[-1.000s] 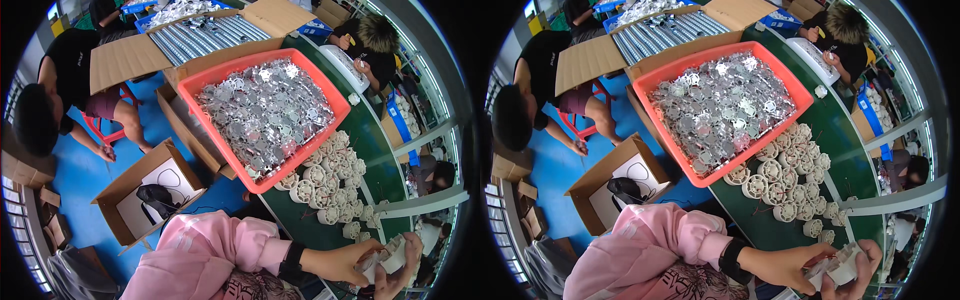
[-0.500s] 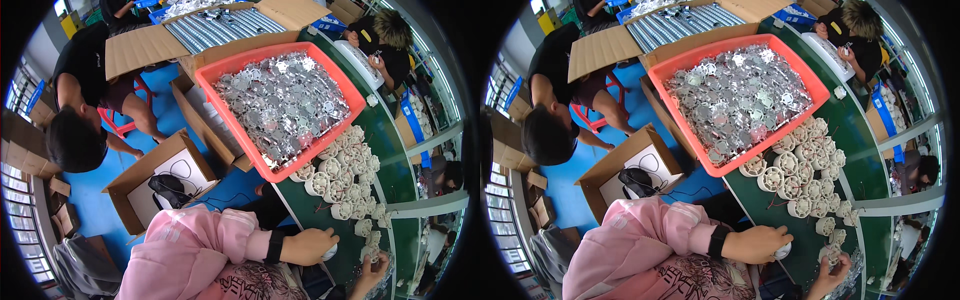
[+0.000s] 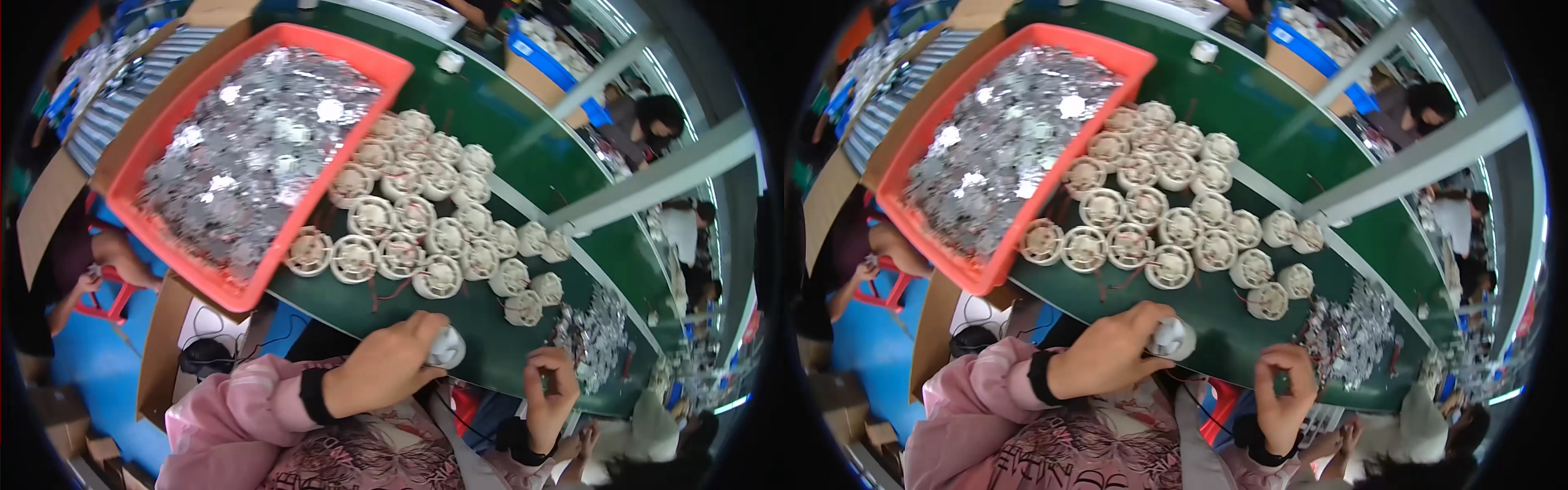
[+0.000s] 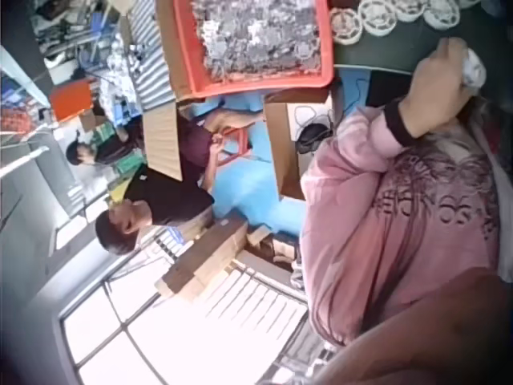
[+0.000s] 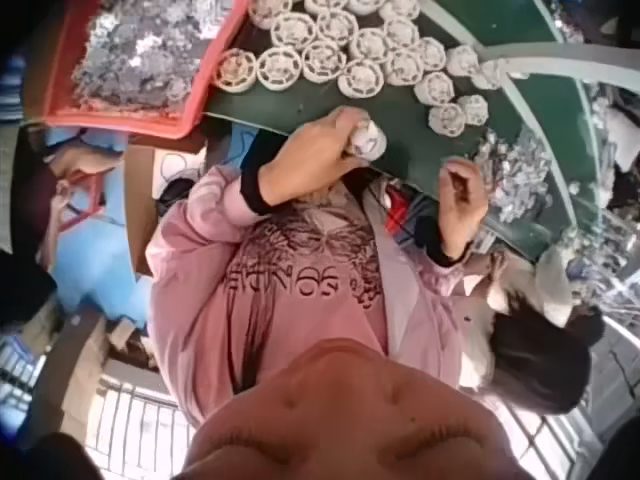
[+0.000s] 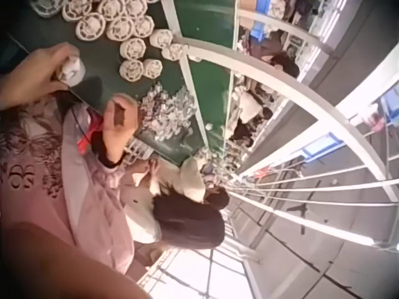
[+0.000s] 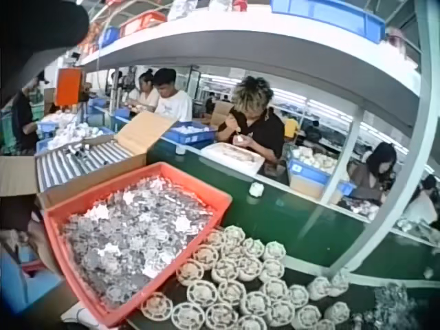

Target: The person assembles components by hand, inserting square electronic modules with wires into circular plastic housings and placing the assembled units onto the conveyor table.

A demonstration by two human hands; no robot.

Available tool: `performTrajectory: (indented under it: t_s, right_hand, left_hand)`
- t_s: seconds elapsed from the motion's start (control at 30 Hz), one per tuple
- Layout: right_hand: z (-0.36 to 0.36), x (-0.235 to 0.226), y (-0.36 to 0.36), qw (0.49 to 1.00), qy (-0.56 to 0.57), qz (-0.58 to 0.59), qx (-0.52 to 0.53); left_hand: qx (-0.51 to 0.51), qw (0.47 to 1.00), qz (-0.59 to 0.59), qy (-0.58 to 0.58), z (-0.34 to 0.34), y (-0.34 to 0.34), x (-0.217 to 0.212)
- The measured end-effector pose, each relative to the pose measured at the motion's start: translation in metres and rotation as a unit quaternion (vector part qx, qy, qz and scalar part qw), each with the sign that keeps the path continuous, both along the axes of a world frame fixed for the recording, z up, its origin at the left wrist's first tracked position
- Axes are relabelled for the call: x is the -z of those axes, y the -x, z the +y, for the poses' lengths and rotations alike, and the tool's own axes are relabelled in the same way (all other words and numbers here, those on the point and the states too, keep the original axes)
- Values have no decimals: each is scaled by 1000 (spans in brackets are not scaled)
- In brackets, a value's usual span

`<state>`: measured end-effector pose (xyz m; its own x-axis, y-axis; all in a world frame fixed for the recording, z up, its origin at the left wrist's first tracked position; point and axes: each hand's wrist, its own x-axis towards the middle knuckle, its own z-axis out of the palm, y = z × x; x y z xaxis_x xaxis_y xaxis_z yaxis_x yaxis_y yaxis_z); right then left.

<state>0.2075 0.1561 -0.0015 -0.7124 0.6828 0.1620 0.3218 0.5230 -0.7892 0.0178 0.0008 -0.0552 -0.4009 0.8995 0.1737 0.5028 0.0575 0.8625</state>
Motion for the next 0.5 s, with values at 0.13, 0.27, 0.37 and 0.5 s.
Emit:
performTrajectory:
  t_s: [0.13, 0.27, 0.37, 0.5]
  right_hand:
    - [-18, -18, -12, 939, 61, -158, -298]
    - [-32, 25, -16, 932, 37, -230, -280]
    - [-32, 22, -10, 978, 92, -105, -156]
    - [-24, 23, 22, 996, -36, -44, -69]
  left_hand:
    - [-6, 998, -56, 27, 4, 5, -9]
    - [7, 998, -55, 34, 12, 7, -11]
    - [48, 999, -8, -8, 21, 5, 0]
    - [102, 993, 52, -33, 26, 5, 1]
